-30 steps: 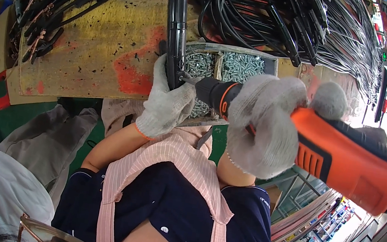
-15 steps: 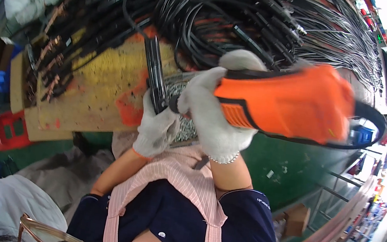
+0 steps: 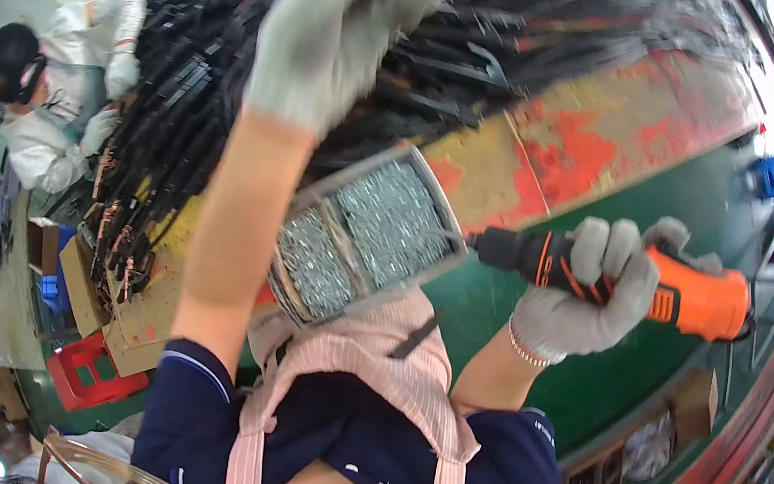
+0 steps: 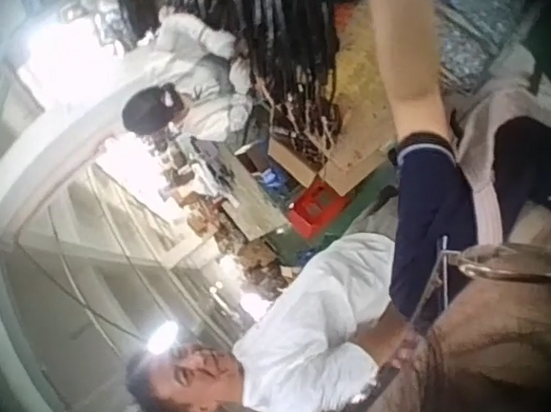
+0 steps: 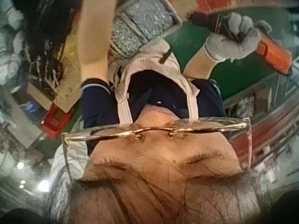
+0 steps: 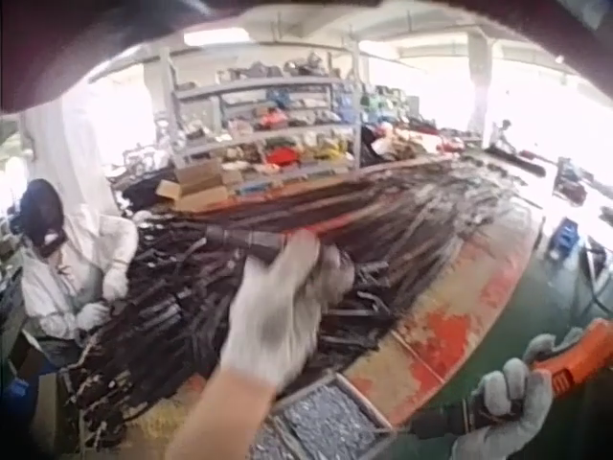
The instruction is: The person fastens screws into plastic housings for wire harnesses using an electric screwdriver.
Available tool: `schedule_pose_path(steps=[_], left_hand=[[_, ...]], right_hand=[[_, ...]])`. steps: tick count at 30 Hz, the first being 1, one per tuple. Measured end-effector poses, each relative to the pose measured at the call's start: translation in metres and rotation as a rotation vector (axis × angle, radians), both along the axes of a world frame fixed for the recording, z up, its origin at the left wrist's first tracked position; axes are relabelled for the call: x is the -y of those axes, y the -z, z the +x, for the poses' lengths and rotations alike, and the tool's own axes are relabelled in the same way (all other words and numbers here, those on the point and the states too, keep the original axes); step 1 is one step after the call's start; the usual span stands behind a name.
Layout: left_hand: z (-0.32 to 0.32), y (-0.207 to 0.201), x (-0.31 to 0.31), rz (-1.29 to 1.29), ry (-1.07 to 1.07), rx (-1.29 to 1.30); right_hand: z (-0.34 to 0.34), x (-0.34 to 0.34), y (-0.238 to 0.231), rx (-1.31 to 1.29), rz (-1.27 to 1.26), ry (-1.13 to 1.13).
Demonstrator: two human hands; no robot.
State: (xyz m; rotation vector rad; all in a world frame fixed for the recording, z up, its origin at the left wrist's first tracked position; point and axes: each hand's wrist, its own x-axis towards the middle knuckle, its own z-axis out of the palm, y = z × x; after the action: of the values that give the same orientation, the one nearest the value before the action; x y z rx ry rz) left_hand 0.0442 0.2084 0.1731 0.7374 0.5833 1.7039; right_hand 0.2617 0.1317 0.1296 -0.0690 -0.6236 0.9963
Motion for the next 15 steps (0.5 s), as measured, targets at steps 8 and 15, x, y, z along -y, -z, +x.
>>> schedule_pose_path(steps=[8,15], left_hand=[[0.014,0.053,-0.019,-0.022,0.138,-0.724],[-0.036,0.137,0.157,-0.417,-0.401,-0.998]], right_hand=[[0.042,-0.005,0.021,-0.09,-0.129,0.004],[0.028,-0.013,0.048,0.053,-0.237,0.09]])
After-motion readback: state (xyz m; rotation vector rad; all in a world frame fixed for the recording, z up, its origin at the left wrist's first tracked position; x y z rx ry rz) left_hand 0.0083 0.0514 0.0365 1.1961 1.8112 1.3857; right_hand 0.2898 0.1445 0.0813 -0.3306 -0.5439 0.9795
